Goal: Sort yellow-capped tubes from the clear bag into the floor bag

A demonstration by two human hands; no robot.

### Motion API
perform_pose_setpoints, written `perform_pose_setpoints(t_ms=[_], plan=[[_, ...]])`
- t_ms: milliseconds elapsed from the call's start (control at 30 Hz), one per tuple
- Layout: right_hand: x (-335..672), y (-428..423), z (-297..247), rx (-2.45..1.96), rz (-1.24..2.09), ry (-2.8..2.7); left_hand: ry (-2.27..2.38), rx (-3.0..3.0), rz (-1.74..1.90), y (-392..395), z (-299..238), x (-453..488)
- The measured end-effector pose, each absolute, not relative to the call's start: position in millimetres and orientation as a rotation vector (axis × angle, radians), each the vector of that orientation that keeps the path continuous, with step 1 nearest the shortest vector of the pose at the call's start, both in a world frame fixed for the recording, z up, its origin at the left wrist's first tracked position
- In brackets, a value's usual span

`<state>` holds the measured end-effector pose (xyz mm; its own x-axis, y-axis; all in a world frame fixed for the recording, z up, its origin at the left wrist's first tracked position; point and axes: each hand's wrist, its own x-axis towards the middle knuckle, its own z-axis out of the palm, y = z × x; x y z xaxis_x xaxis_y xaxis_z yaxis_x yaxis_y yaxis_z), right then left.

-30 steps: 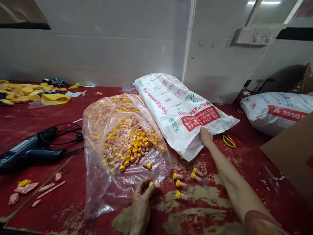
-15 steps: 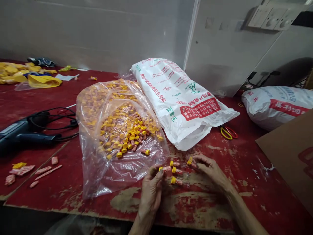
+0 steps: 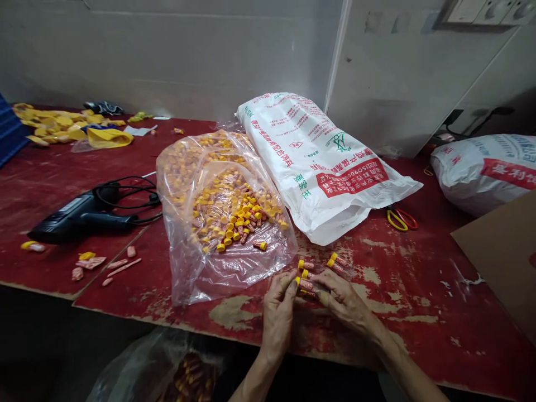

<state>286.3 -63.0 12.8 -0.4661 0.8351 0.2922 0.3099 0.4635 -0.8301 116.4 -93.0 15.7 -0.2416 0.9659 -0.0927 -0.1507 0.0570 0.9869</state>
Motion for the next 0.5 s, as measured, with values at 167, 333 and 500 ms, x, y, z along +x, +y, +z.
perform_pose_setpoints(t_ms=[167, 333, 500], plan=[[266, -78, 0, -1.012, 0.708, -1.941, 1.371, 1.087, 1.448, -109, 17, 126], [270, -82, -13, -1.02, 0.676, -1.904, 1.35, 1.322, 1.307, -103, 17, 119], [320, -46, -16, -1.285, 0.538, -1.695, 1.8, 1.704, 1.399, -51, 16, 79]])
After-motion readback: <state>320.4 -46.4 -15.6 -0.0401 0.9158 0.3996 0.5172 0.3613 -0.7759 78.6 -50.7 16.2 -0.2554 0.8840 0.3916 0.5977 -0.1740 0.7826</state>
